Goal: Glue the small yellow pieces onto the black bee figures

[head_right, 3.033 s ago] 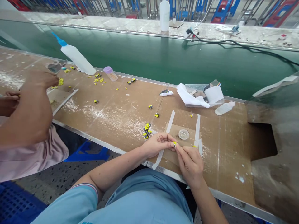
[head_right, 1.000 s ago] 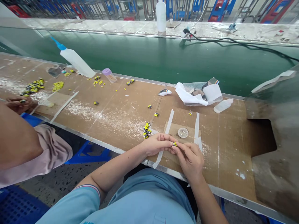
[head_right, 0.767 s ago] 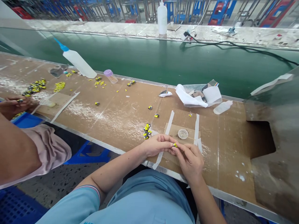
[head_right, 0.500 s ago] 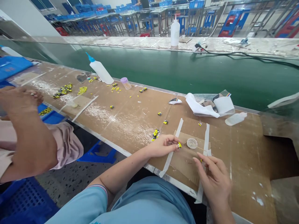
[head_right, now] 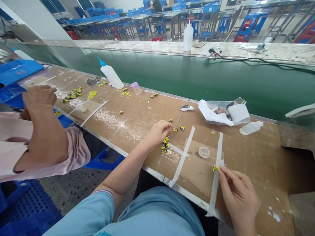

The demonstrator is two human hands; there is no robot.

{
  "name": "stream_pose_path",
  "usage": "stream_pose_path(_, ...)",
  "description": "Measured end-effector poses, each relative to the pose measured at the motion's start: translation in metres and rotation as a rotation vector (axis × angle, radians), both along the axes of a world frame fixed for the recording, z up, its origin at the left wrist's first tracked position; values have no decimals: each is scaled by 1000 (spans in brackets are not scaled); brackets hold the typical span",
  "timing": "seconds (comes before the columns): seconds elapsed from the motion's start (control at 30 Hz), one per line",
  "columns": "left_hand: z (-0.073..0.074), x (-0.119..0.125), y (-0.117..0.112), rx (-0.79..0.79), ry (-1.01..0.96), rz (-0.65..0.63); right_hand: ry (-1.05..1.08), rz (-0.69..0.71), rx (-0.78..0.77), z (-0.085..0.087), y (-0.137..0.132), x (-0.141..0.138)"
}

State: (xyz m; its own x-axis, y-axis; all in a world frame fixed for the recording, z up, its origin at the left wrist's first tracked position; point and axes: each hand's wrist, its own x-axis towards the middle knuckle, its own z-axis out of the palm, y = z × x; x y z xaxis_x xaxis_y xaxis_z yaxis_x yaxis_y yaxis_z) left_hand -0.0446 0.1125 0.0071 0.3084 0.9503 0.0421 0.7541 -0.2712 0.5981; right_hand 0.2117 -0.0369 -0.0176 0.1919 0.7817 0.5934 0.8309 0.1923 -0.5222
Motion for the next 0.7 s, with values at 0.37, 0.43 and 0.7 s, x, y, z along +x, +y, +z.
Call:
stream_pose_path(0.37, -5, -5, -17, -106, 169, -153, 38, -73, -61, -5, 5, 6)
stream_pose_path(0.43, -7, -3, -19, -78, 162, -140, 35, -67, -71, -5, 6, 8)
stream_pose_path(0.7, -3, 23, -32, -241, -475, -71, 154, -4, -162, 0, 22, 1)
